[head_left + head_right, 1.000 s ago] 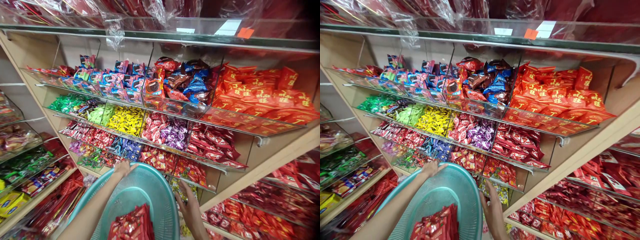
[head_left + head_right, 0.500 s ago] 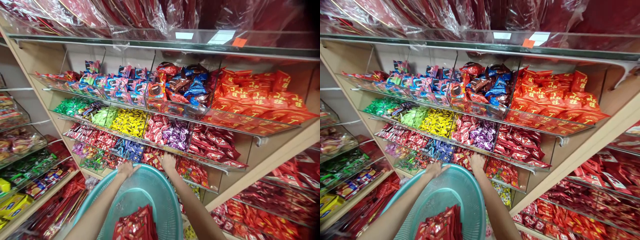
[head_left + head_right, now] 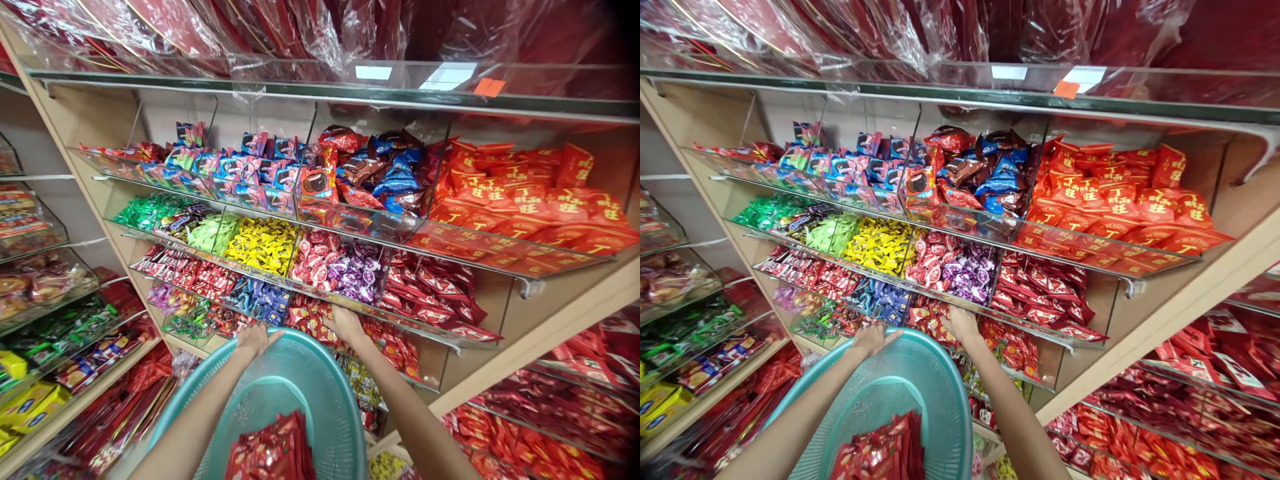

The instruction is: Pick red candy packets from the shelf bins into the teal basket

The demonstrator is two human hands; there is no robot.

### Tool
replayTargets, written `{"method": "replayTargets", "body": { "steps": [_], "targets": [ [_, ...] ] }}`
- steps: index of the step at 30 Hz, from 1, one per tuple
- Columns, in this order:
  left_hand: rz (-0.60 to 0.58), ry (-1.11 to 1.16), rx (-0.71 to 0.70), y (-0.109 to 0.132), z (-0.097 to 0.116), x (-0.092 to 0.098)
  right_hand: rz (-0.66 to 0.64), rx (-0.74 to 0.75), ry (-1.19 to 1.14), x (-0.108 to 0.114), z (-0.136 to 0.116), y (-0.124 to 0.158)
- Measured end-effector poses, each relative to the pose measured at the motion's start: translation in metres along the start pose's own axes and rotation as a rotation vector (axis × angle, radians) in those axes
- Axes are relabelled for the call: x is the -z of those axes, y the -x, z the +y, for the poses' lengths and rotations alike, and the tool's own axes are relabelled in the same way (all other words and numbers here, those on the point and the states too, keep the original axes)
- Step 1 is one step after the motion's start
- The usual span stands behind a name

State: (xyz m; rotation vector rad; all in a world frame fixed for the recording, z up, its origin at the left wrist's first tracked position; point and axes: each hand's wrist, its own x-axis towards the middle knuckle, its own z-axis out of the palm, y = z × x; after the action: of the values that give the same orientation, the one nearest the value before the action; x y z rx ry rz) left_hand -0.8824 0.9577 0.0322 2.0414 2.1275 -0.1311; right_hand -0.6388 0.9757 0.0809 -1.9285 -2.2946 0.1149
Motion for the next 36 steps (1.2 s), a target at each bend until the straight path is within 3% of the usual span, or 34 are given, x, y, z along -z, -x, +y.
{"method": "replayTargets", "body": {
  "steps": [3, 6, 12, 23, 36],
  "targets": [
    [0.006, -0.001, -0.003, 0.000, 0.001, 0.001, 0.047, 0.253, 0.072, 0.000, 0.007, 0.011],
    [-0.002, 0.002, 0.010, 0.001, 0.002, 0.001, 0.060, 0.356, 0.149, -0.010, 0.012, 0.021],
    [-0.008, -0.004, 0.020, -0.001, 0.002, -0.002, 0.056, 0.370, 0.209, -0.032, 0.016, 0.028],
    [0.012, -0.017, 0.019, -0.002, 0.002, -0.003, 0.121, 0.335, 0.288, -0.038, 0.019, 0.021],
    [-0.032, -0.031, 0.021, 0.001, 0.005, 0.001, 0.187, 0.313, 0.215, -0.016, 0.011, 0.032]
  ]
}}
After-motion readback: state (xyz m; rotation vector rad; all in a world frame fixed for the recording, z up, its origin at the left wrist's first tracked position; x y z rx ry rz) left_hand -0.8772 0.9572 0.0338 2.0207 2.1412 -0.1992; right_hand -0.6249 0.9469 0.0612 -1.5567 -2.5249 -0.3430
